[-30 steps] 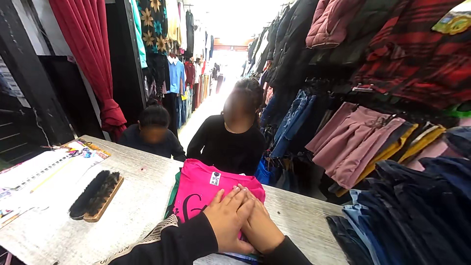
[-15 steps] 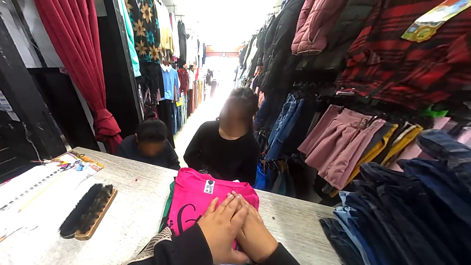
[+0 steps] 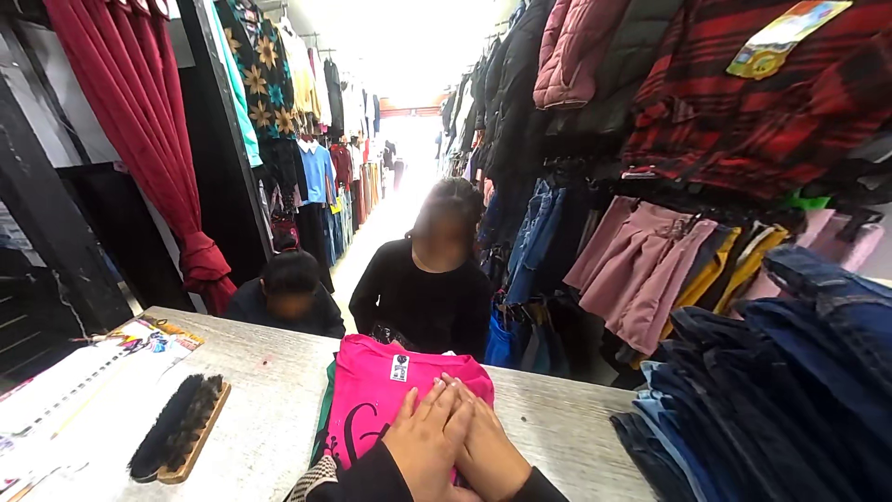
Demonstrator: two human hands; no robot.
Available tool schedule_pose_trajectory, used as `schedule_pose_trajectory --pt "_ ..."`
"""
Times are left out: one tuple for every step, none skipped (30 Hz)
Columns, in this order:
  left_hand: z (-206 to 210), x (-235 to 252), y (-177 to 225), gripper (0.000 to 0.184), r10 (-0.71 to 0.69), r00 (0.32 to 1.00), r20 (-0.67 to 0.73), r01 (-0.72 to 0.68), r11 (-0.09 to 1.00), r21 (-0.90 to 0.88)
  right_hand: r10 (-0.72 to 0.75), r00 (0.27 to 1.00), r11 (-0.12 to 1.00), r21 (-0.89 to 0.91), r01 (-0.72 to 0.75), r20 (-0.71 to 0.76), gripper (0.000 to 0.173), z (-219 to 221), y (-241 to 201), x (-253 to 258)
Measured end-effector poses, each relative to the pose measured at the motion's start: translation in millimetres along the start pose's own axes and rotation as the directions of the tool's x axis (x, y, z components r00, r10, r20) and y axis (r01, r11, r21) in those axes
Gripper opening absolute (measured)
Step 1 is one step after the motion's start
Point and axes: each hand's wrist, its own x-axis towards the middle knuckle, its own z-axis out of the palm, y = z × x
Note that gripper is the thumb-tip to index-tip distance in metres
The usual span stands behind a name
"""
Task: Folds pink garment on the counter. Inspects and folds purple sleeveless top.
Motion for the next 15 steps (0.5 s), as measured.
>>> schedule_pose_trajectory --pt "1 0 0 0.103 0.0 1.0 0.002 0.0 1.0 -0.003 -0.006 1.0 1.0 0.0 0.006 -0.003 0.066 0 2 0" --pt "0 1 1 0.103 -0.003 1.0 0.0 0.003 1.0 -0.012 -0.018 1.0 1.0 -0.001 0.018 -0.02 0.066 1 3 -1" --pt "-3 1 4 0.103 -0.02 1.0 0.019 0.021 0.999 -0.03 -0.023 0.998 1.0 -0.001 0.023 -0.051 0.064 1 0 -1" --pt "-13 1 12 0.101 -0.053 0.996 0.065 0.056 0.998 -0.034 -0.006 0.998 1.0 -0.006 0.006 -0.056 0.062 -6 -10 -3" --pt "-32 3 26 0.1 -0.115 0.98 0.165 0.119 0.993 -0.018 0.043 0.999 0.999 -0.03 -0.043 0.021 0.057 -28 -32 -5" --pt "-58 7 47 0.099 -0.199 0.926 0.321 0.202 0.979 0.023 0.159 0.946 0.987 -0.05 -0.15 0.281 0.054 -68 -64 -4" --pt "-67 10 54 0.099 -0.228 0.896 0.381 0.23 0.972 0.041 0.232 0.872 0.973 -0.088 -0.215 0.432 0.054 -89 -80 1" --pt "-57 7 45 0.099 -0.185 0.933 0.307 0.193 0.981 0.006 0.206 0.902 0.978 -0.06 -0.198 0.38 0.055 -79 -72 0" --pt "-33 1 26 0.101 -0.096 0.982 0.163 0.099 0.995 -0.011 0.133 0.961 0.991 -0.04 -0.127 0.242 0.059 -52 -48 -2" --pt "-17 0 12 0.102 -0.041 0.995 0.096 0.042 0.999 -0.01 0.079 0.983 0.997 -0.019 -0.077 0.166 0.063 -32 -28 -1" --pt "-11 0 6 0.103 -0.019 0.996 0.087 0.019 1.0 0.003 0.053 0.988 0.999 -0.009 -0.052 0.143 0.065 -23 -18 0" --pt "-6 0 2 0.103 0.002 0.999 0.053 -0.003 1.0 0.013 0.042 0.99 0.999 -0.007 -0.041 0.132 0.066 -18 -12 1" --pt "0 -1 -1 0.102 0.02 1.0 -0.001 -0.02 1.0 0.009 0.039 0.993 0.999 -0.007 -0.039 0.111 0.066 -12 -8 1" --pt "4 -1 -3 0.101 0.035 0.998 -0.043 -0.034 0.999 0.01 0.038 0.995 0.999 -0.003 -0.038 0.087 0.066 -9 -6 0" --pt "7 -1 -4 0.101 0.05 0.995 -0.084 -0.048 0.999 0.022 0.031 0.998 1.0 0.001 -0.031 0.062 0.065 -7 -6 -1"
